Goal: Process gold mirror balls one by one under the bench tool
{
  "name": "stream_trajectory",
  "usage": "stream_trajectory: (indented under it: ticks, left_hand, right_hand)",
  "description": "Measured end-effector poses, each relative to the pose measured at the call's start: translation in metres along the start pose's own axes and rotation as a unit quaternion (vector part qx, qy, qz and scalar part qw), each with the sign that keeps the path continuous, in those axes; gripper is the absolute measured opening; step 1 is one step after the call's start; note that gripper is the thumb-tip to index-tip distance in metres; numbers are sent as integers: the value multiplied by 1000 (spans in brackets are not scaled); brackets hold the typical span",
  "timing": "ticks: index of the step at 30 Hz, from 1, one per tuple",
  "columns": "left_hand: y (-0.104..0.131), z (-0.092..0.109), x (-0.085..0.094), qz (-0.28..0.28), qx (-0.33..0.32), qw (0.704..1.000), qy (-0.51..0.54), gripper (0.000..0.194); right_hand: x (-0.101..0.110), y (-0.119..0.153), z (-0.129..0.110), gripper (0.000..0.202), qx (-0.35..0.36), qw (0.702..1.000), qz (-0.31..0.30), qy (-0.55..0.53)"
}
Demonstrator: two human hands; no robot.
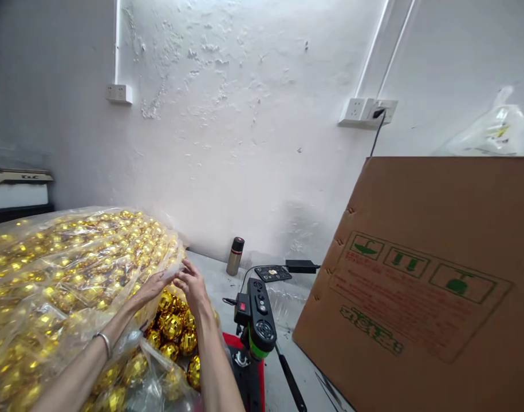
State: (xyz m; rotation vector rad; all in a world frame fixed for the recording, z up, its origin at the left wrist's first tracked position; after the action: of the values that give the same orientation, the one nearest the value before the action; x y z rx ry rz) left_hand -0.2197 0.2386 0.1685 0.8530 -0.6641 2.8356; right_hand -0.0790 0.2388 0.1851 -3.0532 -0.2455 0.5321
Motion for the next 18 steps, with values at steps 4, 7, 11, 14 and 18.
stream_trajectory:
  ticks: [4, 7, 11, 14, 18]
  left_hand:
    - [5, 2, -13, 2, 1, 997, 74, 85]
    - [7, 3, -23, -9, 2, 996, 90, 89]
    - [13, -5, -29, -52, 5, 999, -4, 76]
    - [16, -18, -26, -53, 25, 996, -67, 68]
    - [18, -21, -18, -51, 22, 991, -124, 56]
  right_hand:
    - [-3, 4, 11, 59, 22, 991, 23, 131]
    - [-11, 4, 4, 53, 54, 966, 13, 254]
    - [-21, -2, -11, 42, 70, 905, -38, 417]
    - [-15, -12, -14, 20, 44, 852, -36, 521]
    - [2, -12, -8, 33, 7, 783, 26, 622]
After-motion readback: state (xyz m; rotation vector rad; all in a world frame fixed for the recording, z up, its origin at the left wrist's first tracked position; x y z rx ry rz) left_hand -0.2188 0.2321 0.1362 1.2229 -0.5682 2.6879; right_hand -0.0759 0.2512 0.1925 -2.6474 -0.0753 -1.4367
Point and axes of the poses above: each hand's wrist, its own y-axis away from the middle knuckle, its own x-axis out of the back of the hand, z = x × y, the point moved 9 cm from there along -y, towards the middle knuckle, and after that the axes turned 5 degrees about -x, right-handed, at the moved point
